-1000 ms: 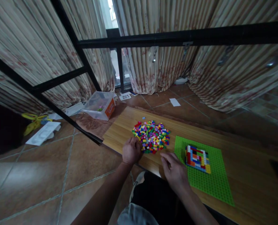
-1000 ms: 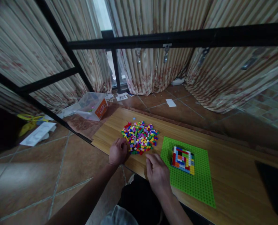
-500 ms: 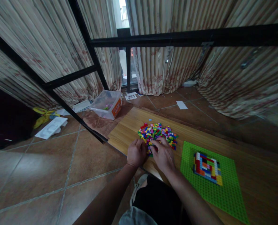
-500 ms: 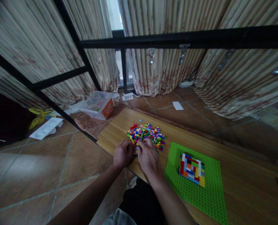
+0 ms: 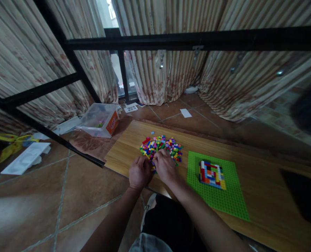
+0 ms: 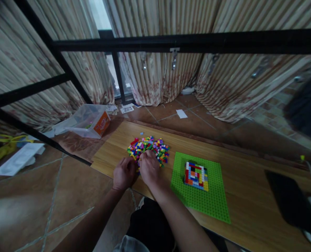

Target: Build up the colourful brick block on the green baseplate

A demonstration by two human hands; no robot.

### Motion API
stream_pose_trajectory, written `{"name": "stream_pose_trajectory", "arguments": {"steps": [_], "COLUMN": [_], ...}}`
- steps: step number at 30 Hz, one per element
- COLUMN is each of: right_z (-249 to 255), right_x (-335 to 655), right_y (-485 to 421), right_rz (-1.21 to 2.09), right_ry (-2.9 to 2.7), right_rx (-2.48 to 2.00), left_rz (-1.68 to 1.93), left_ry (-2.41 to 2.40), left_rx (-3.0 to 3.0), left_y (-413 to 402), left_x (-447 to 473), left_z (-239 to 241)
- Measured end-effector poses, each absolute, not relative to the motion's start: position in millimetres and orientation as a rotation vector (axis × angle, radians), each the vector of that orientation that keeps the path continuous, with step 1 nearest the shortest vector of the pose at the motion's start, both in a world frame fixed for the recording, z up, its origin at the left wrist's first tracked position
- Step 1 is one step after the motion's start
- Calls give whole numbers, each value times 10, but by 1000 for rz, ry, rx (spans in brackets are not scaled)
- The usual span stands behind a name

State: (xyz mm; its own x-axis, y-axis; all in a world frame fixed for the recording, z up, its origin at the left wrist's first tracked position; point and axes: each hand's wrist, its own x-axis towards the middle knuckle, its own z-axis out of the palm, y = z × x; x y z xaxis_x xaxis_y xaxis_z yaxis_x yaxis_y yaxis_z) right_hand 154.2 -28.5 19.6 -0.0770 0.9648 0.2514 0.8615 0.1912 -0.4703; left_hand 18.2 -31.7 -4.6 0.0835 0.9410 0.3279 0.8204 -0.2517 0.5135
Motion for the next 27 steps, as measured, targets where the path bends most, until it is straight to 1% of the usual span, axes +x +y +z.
{"name": "stream_pose_trajectory", "arguments": {"steps": [4,10,15,22,27], "right_z": [310,444,335,154,168], "right_x": [1575,1790,2080,2631,3018], "right_y": [-385,-789,-1318,-1812,-1805], "right_rz": [308,626,813,777,601], "right_ry": [-1894,-1495,-1186,-918,-946], "right_rx": [-1619,-1511,-1497,-1659,-1747], "left_rz": [895,912,884,903,880], "left_ry": [1784,1816,1839,1861,1866], "left_rx": [2163,2172,2196,2171,2149], "left_y": [-298,-281,-275,-266,-263], "left_x": [173,176,185,209,204], "left_z": [-48,-38,-16,19,14]}}
